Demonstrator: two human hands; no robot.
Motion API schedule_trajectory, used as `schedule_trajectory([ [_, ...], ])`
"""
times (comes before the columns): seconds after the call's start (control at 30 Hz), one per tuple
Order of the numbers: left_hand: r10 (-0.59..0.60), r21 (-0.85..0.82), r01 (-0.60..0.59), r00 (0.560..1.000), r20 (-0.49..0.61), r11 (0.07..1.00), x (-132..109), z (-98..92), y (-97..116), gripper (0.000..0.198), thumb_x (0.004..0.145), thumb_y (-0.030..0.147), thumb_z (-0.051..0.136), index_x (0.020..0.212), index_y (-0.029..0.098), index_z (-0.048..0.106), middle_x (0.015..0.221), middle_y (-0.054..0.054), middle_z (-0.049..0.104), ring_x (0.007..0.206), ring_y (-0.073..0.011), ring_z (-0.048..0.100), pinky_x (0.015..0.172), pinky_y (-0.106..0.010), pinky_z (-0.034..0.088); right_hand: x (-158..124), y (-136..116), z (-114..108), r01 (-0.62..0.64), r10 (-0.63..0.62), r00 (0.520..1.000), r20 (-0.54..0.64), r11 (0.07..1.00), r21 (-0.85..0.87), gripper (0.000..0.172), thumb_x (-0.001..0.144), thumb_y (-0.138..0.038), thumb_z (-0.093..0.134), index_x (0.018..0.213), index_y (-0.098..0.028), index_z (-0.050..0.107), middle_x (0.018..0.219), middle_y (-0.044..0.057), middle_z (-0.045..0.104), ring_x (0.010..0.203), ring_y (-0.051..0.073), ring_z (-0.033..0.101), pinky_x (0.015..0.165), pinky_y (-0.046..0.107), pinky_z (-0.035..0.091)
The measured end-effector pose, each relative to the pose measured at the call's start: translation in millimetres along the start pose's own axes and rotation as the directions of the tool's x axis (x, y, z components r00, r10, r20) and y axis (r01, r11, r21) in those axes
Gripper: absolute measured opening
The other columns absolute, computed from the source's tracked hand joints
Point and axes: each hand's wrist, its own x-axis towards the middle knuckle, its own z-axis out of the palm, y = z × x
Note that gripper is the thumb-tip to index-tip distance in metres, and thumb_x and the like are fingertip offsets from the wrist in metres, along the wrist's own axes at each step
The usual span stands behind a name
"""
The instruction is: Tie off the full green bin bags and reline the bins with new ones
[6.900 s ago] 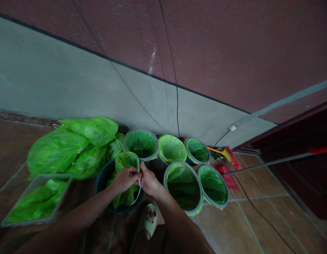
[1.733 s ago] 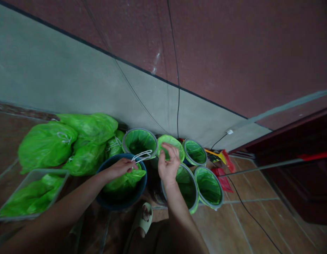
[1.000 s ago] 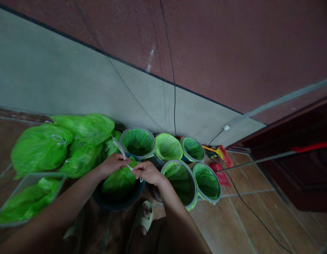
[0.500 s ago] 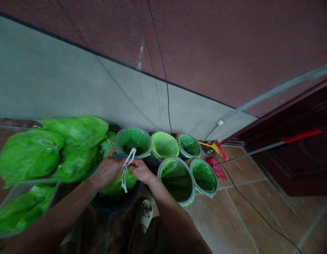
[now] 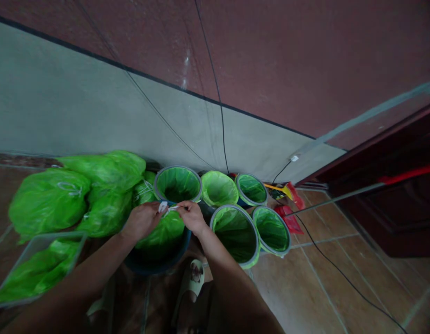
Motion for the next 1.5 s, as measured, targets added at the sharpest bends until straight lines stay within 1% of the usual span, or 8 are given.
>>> schedule_trajectory([
  [0.13,-0.134,0.277,0.133,0.991,-0.015,0.952,-1,-5.4,-4,0.043,0.093,0.042,0.038,0.088,0.018,0.074,0.085,-0.014,0.075,0.085,-0.0275,0.07,0.072,-0.033,0.048,0,7,-17,0.039,-0.031,0.999,0.029,0.926,-0.376,0.015,0.084,-0.019,0.061,0.082,-0.02,0.076,0.075,0.004,0.071,0.075,0.018,0.064,0.074,0.029,0.049],
  [0.27,-0.268,0.138,0.261,0.963,0.034,0.955,4,-11.4,-14,0.035,0.085,0.038,0.046,0.071,0.018,0.071,0.072,-0.009,0.071,0.073,-0.0241,0.067,0.065,-0.032,0.046,-2,9,-30,0.061,-0.084,0.996,-0.012,0.808,-0.586,0.017,0.081,-0.012,0.061,0.077,-0.02,0.075,0.08,0.008,0.073,0.081,0.02,0.064,0.08,0.032,0.047],
  [0.47,-0.342,-0.594,0.343,0.932,0.119,0.728,7,-9.4,-5,0.038,0.079,0.051,0.049,0.061,0.019,0.058,0.051,0.002,0.048,0.049,-0.013,0.046,0.05,-0.027,0.037,-4,-6,-33,0.148,-0.112,0.973,0.202,0.974,-0.172,0.02,0.088,-0.028,0.059,0.076,-0.019,0.073,0.069,-0.002,0.064,0.068,0.013,0.058,0.067,0.024,0.045],
  [0.73,0.07,-0.592,0.114,0.958,0.278,0.798,5,4.2,3,0.028,0.068,0.045,0.064,0.069,0.018,0.06,0.064,0.002,0.057,0.064,-0.0134,0.051,0.063,-0.026,0.042,-18,-33,-24,0.447,-0.427,0.86,0.277,0.895,-0.008,0.025,0.088,-0.038,0.067,0.071,-0.021,0.072,0.123,0.006,0.065,0.117,0.02,0.057,0.101,0.034,0.042],
  [0.93,0.017,-0.563,0.129,0.969,0.246,0.816,3,13.0,2,0.031,0.077,0.048,0.053,0.064,0.02,0.058,0.053,0.002,0.054,0.052,-0.013,0.049,0.056,-0.026,0.04,-17,-22,-21,0.233,-0.208,0.92,0.332,0.972,-0.037,0.031,0.099,-0.045,0.048,0.089,-0.019,0.061,0.078,-0.002,0.063,0.076,0.013,0.06,0.074,0.025,0.047],
  [1.17,-0.328,-0.818,0.423,0.894,0.306,0.39,1,10.6,8,0.035,0.055,0.04,0.079,0.079,0.017,0.068,0.07,-0.003,0.072,0.066,-0.0174,0.065,0.071,-0.031,0.052,-16,-14,-15,0.062,-0.046,0.964,0.262,0.997,-0.052,0.019,0.1,-0.03,0.047,0.092,-0.018,0.06,0.066,-0.004,0.061,0.056,0.009,0.051,0.057,0.021,0.04],
  [1.3,-0.407,-0.839,0.471,0.847,0.343,0.272,-1,7.3,5,0.037,0.047,0.032,0.084,0.076,0.014,0.07,0.07,-0.004,0.073,0.071,-0.0173,0.066,0.075,-0.032,0.052,-20,-16,-11,-0.083,0.064,0.925,0.374,0.996,0.035,0.013,0.092,-0.02,0.056,0.083,-0.017,0.065,0.061,-0.004,0.062,0.049,0.007,0.05,0.051,0.018,0.041],
  [1.5,-0.276,-0.642,0.281,0.955,0.111,0.713,4,9.6,-2,0.015,0.057,0.03,0.071,0.066,0.018,0.072,0.064,-0.002,0.071,0.068,-0.019,0.064,0.074,-0.033,0.051,-19,-8,-13,-0.127,0.154,0.936,0.317,0.987,-0.103,0.01,0.086,-0.017,0.06,0.082,-0.018,0.068,0.062,-0.004,0.062,0.045,0.006,0.05,0.045,0.017,0.043],
])
